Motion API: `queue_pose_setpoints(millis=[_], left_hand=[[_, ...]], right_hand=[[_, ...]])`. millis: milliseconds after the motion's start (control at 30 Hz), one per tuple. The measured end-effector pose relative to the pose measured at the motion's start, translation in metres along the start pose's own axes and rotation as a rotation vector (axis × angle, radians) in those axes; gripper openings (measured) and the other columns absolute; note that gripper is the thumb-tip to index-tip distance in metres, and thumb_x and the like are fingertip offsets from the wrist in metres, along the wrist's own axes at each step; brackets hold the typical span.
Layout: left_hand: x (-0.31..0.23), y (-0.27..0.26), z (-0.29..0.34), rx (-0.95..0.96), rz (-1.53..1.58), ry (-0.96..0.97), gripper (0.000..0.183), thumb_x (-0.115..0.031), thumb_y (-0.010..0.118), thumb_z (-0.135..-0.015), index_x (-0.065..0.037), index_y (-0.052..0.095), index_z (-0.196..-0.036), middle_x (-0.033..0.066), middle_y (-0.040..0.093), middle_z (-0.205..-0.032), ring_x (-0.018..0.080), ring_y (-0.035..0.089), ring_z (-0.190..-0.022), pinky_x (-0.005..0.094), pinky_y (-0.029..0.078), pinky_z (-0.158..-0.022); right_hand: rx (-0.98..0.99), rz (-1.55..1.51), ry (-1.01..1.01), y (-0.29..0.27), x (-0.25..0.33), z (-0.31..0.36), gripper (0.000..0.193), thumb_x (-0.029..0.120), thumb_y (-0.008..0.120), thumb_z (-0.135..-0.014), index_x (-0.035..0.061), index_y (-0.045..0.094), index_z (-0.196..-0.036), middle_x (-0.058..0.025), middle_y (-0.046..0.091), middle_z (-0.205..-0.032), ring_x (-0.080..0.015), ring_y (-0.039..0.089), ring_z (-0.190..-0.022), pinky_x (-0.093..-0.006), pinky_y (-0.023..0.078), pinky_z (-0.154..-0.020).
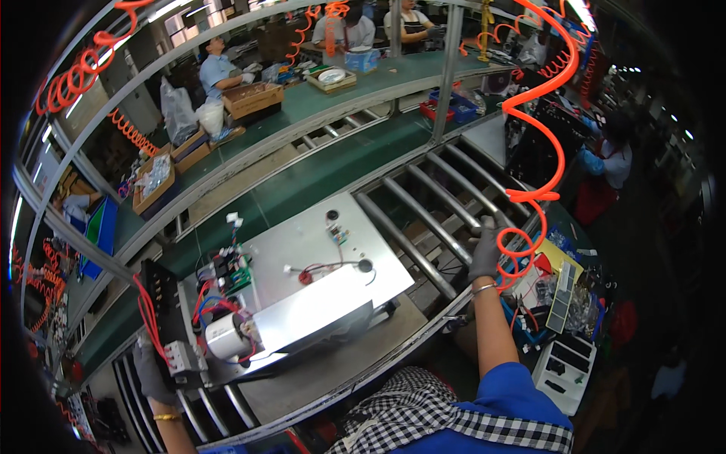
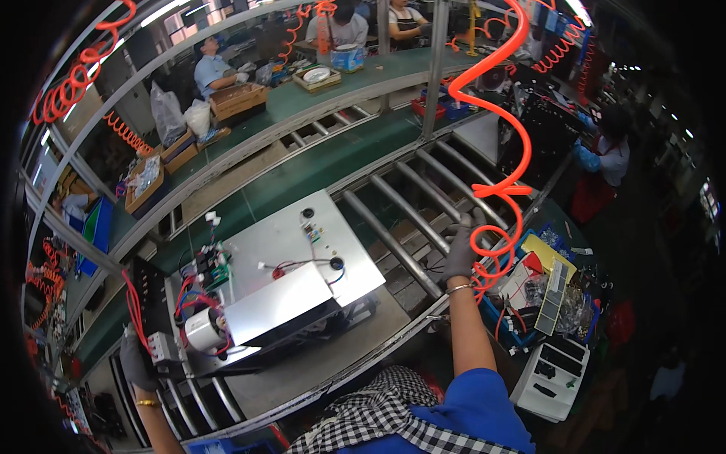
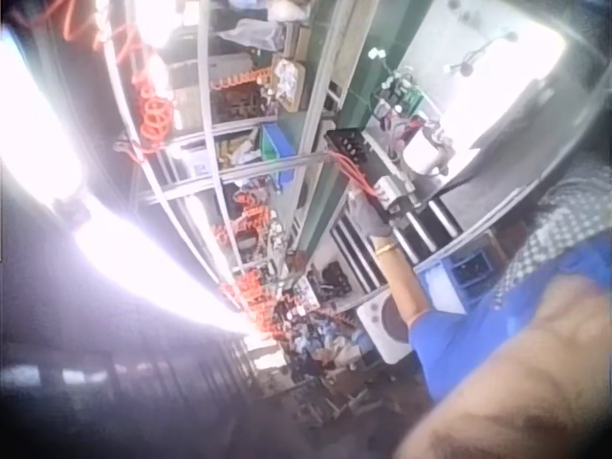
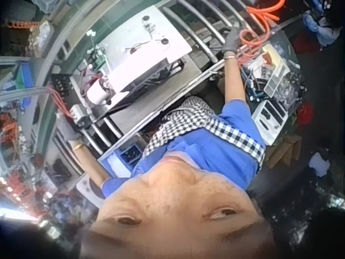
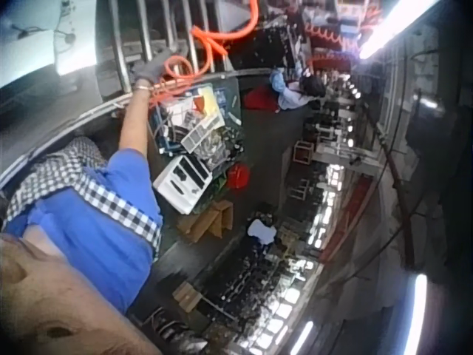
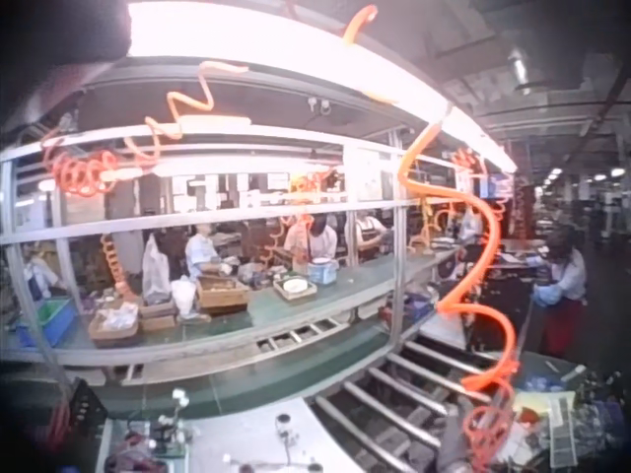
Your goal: The person assembles an electronic device on a factory assembly line. They connect internal wires, secure components, and attach a black front panel to a silver metal casing using a pneumatic screwdriver. The person works on a single unit, manipulating wires and fasteners to complete the assembly.
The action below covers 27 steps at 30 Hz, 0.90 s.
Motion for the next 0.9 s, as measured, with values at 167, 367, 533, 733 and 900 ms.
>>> queue_pose_setpoints(millis=[167,367,533,733,900], left_hand=[[-0.017,0.058,0.011,0.043,-0.131,0.119,0.028,-0.024,0.053,-0.102,-0.004,0.062,-0.118,0.0032,0.065,-0.104,0.0103,0.061,-0.089,0.0270,0.050,-0.079],[-0.021,0.102,0.020,0.019,-0.160,0.243,0.025,-0.013,0.052,-0.099,0.001,0.059,-0.118,0.0067,0.064,-0.108,0.0134,0.058,-0.098,0.0295,0.046,-0.091],[-0.029,0.150,0.032,0.016,-0.286,0.278,0.028,-0.011,0.053,-0.097,0.002,0.059,-0.121,0.0067,0.063,-0.106,0.0133,0.057,-0.097,0.0293,0.046,-0.089],[-0.042,0.190,0.059,0.029,-0.516,0.375,0.028,-0.013,0.057,-0.095,0.001,0.059,-0.120,0.0092,0.063,-0.105,0.0170,0.059,-0.101,0.0319,0.048,-0.090],[-0.047,0.222,0.105,-0.116,-0.553,0.635,0.028,-0.010,0.062,-0.093,0.001,0.059,-0.118,0.0095,0.063,-0.108,0.0178,0.059,-0.104,0.0323,0.045,-0.095]], right_hand=[[-0.059,-0.008,-0.047,-0.022,0.009,-0.004,0.052,0.029,0.056,-0.099,-0.0002,0.041,-0.140,-0.0096,0.061,-0.115,-0.0112,0.062,-0.080,-0.0222,0.050,-0.059],[-0.098,-0.012,-0.067,-0.040,0.016,-0.005,0.048,0.026,0.055,-0.100,0.0009,0.043,-0.139,-0.0098,0.061,-0.111,-0.0112,0.062,-0.080,-0.0213,0.050,-0.058],[-0.103,0.046,-0.059,-0.062,0.011,-0.016,0.046,0.028,0.050,-0.101,0.0055,0.044,-0.141,-0.0081,0.062,-0.117,-0.0124,0.060,-0.086,-0.0264,0.050,-0.067],[0.209,0.169,0.124,-0.030,-0.006,-0.017,0.051,0.043,0.050,-0.099,0.0067,0.053,-0.134,-0.0091,0.063,-0.117,-0.0150,0.061,-0.092,-0.0264,0.051,-0.071],[0.448,0.174,0.257,0.018,-0.027,-0.011,0.055,0.049,0.052,-0.097,0.0034,0.059,-0.128,-0.0091,0.064,-0.114,-0.0153,0.060,-0.094,-0.0312,0.050,-0.079]])
Point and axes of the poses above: each hand's wrist, its own z-axis away from the middle knuckle, its own y-axis out of the palm, x = y × z, the point moved 7 cm from there along -z, towards the middle knuckle
